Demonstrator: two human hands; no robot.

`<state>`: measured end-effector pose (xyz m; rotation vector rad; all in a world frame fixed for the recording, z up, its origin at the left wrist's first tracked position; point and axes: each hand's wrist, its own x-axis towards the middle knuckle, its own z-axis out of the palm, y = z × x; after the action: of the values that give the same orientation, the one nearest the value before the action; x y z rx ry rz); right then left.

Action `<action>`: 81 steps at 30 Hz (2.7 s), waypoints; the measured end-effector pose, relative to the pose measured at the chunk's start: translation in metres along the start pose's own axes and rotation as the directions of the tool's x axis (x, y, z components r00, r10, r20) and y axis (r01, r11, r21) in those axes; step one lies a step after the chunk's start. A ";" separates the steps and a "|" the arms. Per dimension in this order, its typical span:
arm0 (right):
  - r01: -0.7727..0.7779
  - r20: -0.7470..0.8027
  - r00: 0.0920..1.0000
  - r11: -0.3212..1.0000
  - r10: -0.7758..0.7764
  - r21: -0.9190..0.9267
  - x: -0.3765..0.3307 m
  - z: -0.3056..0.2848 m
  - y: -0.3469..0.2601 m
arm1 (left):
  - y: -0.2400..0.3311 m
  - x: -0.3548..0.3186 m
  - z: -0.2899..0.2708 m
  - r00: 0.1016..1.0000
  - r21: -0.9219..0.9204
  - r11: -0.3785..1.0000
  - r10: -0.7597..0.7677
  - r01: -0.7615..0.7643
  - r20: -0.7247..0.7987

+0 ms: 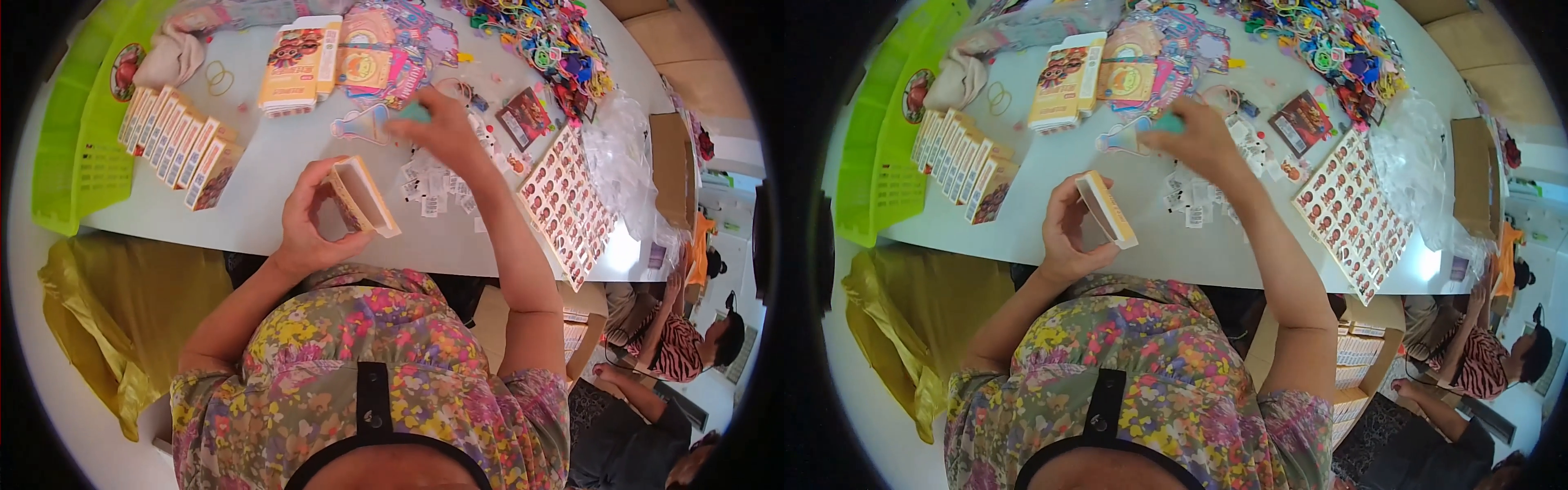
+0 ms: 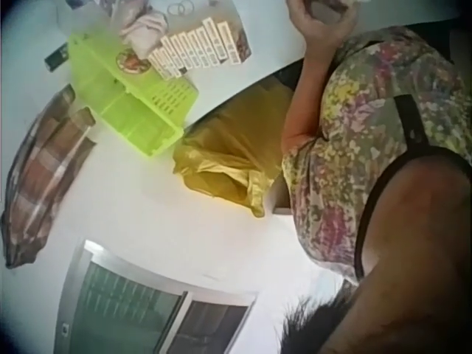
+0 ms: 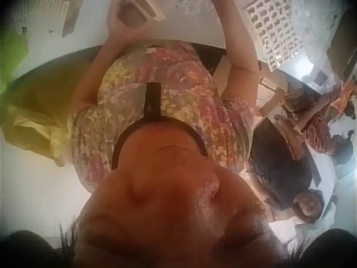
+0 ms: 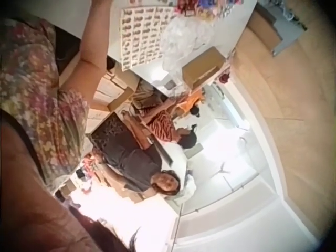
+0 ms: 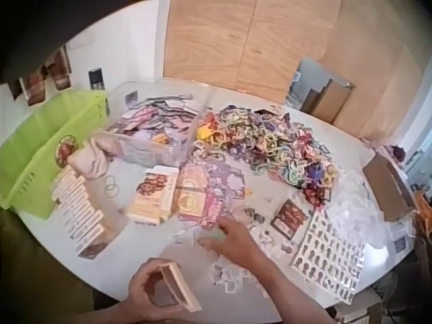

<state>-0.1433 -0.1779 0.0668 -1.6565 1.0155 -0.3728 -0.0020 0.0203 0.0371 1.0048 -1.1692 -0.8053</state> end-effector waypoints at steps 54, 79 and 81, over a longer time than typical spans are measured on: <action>0.282 0.166 0.958 0.861 -0.233 -0.424 -0.085 -0.012 -0.052 | -0.015 0.016 0.023 0.991 0.503 0.864 0.084 -0.021 -0.102; 0.453 0.222 0.892 0.789 -0.394 -0.416 -0.086 0.003 -0.082 | -0.014 0.013 0.022 0.983 0.494 0.869 0.097 -0.007 -0.157; 0.429 0.189 0.903 0.796 -0.386 -0.426 -0.086 0.002 -0.079 | -0.013 0.015 0.022 0.981 0.472 0.882 0.084 0.009 -0.174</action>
<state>-0.1580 -0.1081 0.1587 -2.3190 0.6950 -0.3486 -0.0203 -0.0021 0.0317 1.4219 -1.2405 -0.3812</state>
